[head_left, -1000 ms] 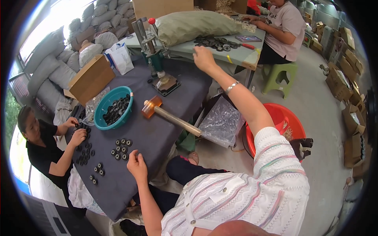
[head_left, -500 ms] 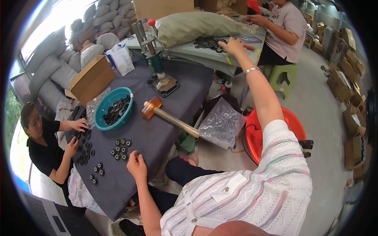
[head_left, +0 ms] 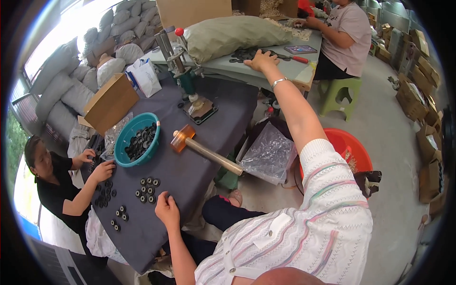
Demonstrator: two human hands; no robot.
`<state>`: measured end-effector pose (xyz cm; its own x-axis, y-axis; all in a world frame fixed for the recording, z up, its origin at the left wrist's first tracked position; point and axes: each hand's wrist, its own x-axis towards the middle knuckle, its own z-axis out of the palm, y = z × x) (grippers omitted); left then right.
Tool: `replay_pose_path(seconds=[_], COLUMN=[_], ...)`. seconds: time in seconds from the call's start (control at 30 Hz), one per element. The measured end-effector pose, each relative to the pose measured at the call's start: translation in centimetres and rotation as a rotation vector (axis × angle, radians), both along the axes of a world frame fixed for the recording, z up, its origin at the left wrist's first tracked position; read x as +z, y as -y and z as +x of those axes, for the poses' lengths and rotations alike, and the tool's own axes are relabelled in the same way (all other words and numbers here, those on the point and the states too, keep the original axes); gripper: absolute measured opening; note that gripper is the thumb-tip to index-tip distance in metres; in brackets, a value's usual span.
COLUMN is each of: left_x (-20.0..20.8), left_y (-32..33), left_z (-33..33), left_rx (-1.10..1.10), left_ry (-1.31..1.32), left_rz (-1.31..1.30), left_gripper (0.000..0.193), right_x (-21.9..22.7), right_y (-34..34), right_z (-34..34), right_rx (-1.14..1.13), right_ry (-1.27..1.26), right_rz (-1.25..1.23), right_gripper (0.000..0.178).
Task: The person assembles wheels by fitting rubber rings around metal bearings by hand, lines the assembled pieces on the table, and taps the components with a mallet.
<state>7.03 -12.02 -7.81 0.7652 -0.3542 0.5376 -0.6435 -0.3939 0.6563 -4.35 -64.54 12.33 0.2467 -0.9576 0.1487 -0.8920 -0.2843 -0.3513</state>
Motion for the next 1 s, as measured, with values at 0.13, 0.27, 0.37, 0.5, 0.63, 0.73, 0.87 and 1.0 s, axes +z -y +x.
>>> replay_pose_path(seconds=[0.13,0.27,0.37,0.5,0.63,0.73,0.87,1.0], left_x=[-0.4,-0.4,-0.2,-0.3,-0.1,-0.3,-1.2,0.7], left_y=[-0.4,-0.5,-0.5,-0.2,0.0,-0.3,-2.2,0.1], left_z=[0.3,0.2,0.1,0.3,0.0,0.0,0.2,0.0], left_rx=[0.012,0.013,0.006,-0.012,-0.006,-0.003,0.072,0.030], left_ry=[-0.022,-0.004,-0.011,-0.022,-0.015,0.007,0.033,0.049], left_rz=[0.015,0.008,0.011,-0.002,0.005,-0.001,0.080,0.115], left_gripper=[0.017,0.016,0.016,0.015,0.015,0.015,0.018,0.025], right_x=[-0.5,-0.1,0.0,-0.5,-1.2,-1.5,-2.8,-2.5], right_y=[-0.2,-1.5,-0.8,2.4,3.8,4.0,4.2,5.4], right_z=[1.5,0.8,-0.1,-2.9,-4.1,-3.5,-1.2,-4.2], right_rx=[0.000,-0.012,0.010,-0.142,-0.210,-0.122,0.023,0.283], right_ry=[0.004,0.038,0.078,0.076,0.051,-0.001,0.089,-0.005], right_rz=[-0.006,-0.045,-0.068,-0.177,-0.095,-0.061,-0.135,-0.809], right_gripper=[0.087,0.090,0.089,0.081,0.077,0.073,0.066,0.048])
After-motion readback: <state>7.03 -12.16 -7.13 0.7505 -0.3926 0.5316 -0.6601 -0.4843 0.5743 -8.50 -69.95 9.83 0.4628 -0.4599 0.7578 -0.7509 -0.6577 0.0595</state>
